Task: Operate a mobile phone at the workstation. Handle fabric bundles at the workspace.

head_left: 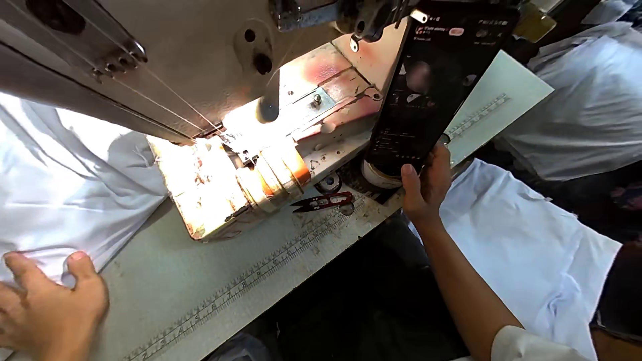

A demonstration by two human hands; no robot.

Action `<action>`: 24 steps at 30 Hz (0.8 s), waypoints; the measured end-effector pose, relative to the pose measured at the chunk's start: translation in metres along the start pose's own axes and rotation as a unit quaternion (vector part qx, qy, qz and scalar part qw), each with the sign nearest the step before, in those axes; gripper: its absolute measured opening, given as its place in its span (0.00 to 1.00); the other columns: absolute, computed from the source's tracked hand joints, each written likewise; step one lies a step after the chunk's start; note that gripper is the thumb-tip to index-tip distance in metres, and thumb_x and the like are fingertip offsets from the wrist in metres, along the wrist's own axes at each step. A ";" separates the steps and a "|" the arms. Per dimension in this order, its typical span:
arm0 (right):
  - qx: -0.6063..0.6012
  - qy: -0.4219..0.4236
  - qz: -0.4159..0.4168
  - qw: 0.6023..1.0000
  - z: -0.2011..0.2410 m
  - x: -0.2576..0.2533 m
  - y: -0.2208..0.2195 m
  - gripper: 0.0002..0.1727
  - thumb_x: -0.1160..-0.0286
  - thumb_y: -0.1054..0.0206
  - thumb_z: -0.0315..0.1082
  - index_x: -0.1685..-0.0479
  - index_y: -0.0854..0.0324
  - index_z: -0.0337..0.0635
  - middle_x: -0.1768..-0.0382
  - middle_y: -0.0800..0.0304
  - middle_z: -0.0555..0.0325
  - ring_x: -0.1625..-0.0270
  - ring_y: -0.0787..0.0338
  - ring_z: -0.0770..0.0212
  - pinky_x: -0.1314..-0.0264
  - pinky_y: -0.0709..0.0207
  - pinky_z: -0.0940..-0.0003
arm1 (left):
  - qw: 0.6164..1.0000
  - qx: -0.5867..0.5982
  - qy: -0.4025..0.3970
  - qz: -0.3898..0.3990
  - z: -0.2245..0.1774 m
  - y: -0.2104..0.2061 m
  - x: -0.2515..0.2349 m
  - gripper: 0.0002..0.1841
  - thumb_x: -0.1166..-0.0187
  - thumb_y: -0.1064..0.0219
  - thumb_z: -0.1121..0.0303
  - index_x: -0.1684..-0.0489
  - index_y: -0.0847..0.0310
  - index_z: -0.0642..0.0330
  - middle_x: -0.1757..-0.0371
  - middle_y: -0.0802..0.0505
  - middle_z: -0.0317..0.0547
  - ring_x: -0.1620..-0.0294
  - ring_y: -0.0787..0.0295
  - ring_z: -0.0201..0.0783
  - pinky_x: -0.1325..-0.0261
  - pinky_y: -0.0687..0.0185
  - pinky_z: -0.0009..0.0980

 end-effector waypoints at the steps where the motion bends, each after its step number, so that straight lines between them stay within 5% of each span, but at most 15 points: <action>1: 0.002 0.000 -0.001 1.000 0.000 0.000 0.000 0.29 0.12 0.45 0.48 0.28 0.32 0.29 0.42 0.12 0.59 0.38 0.14 0.78 0.32 0.19 0.74 | 1.000 -0.001 -0.002 -0.002 -0.001 0.001 0.000 0.43 0.14 0.53 0.37 0.07 0.45 0.59 0.11 0.38 0.75 0.11 0.45 0.74 0.16 0.52 0.74; 7: 0.006 -0.013 -0.009 1.000 -0.002 0.001 -0.001 0.27 0.13 0.44 0.47 0.32 0.28 0.31 0.46 0.11 0.58 0.41 0.13 0.77 0.37 0.17 0.73 | 0.999 -0.003 -0.030 -0.016 -0.007 0.006 0.004 0.42 0.13 0.53 0.38 0.08 0.43 0.62 0.08 0.45 0.75 0.08 0.55 0.75 0.14 0.65 0.75; 24: 0.012 -0.009 -0.011 1.000 -0.001 0.001 -0.002 0.25 0.12 0.44 0.47 0.37 0.26 0.31 0.48 0.12 0.55 0.43 0.13 0.76 0.39 0.17 0.73 | 1.000 0.003 -0.019 -0.018 -0.009 0.007 0.006 0.42 0.14 0.53 0.36 0.05 0.48 0.56 0.06 0.49 0.70 0.07 0.59 0.74 0.14 0.66 0.76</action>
Point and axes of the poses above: each hand's wrist, its own x-axis away from the middle knuckle, its own y-axis out of the back of the hand, z = x × y, the point moved 1 cm from there along -x, towards the middle knuckle
